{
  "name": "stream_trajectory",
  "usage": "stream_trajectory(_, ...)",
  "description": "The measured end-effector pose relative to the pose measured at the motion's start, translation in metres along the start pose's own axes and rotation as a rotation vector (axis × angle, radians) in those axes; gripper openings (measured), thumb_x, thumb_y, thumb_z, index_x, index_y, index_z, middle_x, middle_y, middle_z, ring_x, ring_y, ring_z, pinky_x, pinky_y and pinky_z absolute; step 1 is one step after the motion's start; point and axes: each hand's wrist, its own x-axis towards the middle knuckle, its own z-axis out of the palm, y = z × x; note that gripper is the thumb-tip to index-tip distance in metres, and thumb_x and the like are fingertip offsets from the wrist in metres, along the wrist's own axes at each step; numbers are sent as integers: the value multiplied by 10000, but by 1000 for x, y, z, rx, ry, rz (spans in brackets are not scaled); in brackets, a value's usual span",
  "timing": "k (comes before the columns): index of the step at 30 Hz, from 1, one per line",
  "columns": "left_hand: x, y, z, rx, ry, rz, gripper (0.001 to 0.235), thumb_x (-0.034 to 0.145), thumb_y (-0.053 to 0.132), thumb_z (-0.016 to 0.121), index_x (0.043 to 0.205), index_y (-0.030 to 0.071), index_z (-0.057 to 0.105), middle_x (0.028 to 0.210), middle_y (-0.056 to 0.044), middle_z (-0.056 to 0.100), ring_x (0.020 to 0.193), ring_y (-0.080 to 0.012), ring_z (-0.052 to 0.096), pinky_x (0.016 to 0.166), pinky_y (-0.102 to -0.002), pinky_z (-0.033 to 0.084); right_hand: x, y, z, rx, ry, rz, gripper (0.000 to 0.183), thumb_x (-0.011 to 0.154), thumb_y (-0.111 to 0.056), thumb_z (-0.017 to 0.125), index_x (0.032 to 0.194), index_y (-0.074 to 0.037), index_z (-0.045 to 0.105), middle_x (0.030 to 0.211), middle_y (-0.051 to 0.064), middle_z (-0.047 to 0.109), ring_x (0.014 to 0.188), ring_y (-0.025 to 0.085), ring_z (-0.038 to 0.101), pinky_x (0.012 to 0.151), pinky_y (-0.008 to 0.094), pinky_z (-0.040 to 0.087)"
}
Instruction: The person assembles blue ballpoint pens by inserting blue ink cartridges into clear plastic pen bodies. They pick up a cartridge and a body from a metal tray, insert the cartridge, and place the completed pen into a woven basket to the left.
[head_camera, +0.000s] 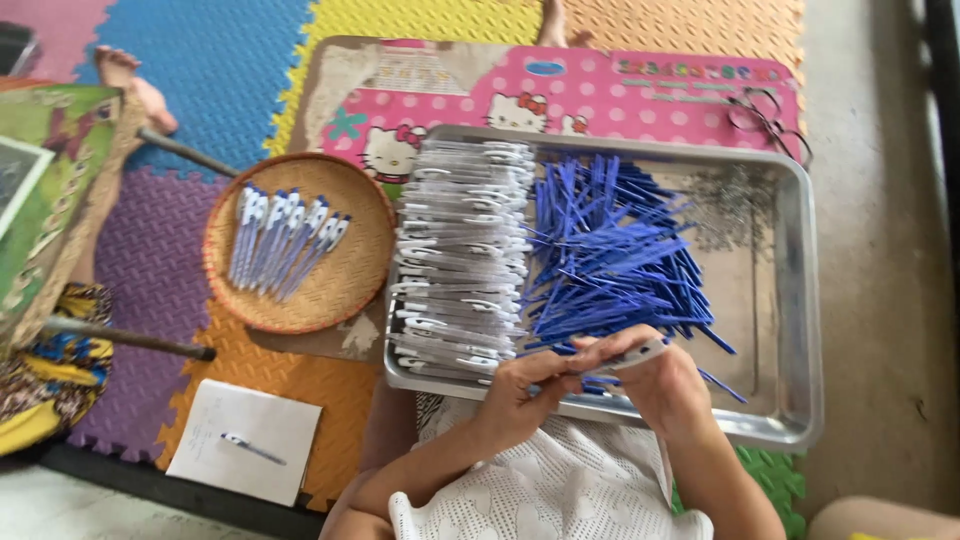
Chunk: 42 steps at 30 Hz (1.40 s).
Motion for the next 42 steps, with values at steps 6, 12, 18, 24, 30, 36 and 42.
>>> stream_trajectory(6,-5,0,3,-38,-52,-58,248,1106,151,656,1328,60,717,1054,-45,765,938,-138,710,762,-279,552,-2,-3,25,-411,144,-93,180,1018,-14,612,1190,14,569,1106,258,787,1087,360,803,1052,464,650)
stream_trajectory(12,-1,3,-21,248,-44,161,262,1176,102,572,1426,134,647,985,-61,779,641,-146,636,521,-217,512,3,-5,28,-422,82,-19,607,970,-84,626,1525,11,398,1505,318,580,1339,476,670,1173,616,547)
stream_trajectory(18,-2,3,-189,1076,799,310,337,1068,40,716,1387,138,668,996,-27,720,558,-52,423,493,-148,439,-4,-20,15,-495,396,37,516,1045,-82,434,1554,0,415,1465,311,585,1243,458,673,1160,644,547)
stream_trajectory(24,-21,-21,-322,1560,865,-60,227,1012,105,757,1231,131,813,1114,-84,636,796,-288,648,594,-426,547,-17,-27,7,-546,541,158,509,1056,-119,422,1544,23,420,1452,339,583,1190,486,660,1123,600,516)
stream_trajectory(30,-17,-25,-331,1681,833,-176,293,1002,177,765,1291,135,793,985,-62,672,833,-291,660,679,-451,532,-28,-19,-5,-519,555,157,492,1067,-112,431,1539,28,440,1423,322,603,1196,484,668,1127,598,523)
stream_trajectory(36,-17,-33,-335,1637,817,-172,226,1013,174,762,1226,145,830,944,-28,628,712,-244,622,634,-441,490,-27,-16,2,-570,528,177,449,1061,-85,460,1484,63,485,1374,312,649,1149,461,712,1100,555,563)
stream_trajectory(42,-23,-34,-337,1681,820,-82,217,1011,218,786,1217,184,843,1013,-33,667,821,-260,638,700,-470,477,-40,-9,-24,-549,401,68,390,1057,-86,536,1426,32,572,1326,257,720,1114,399,781,1047,503,625)
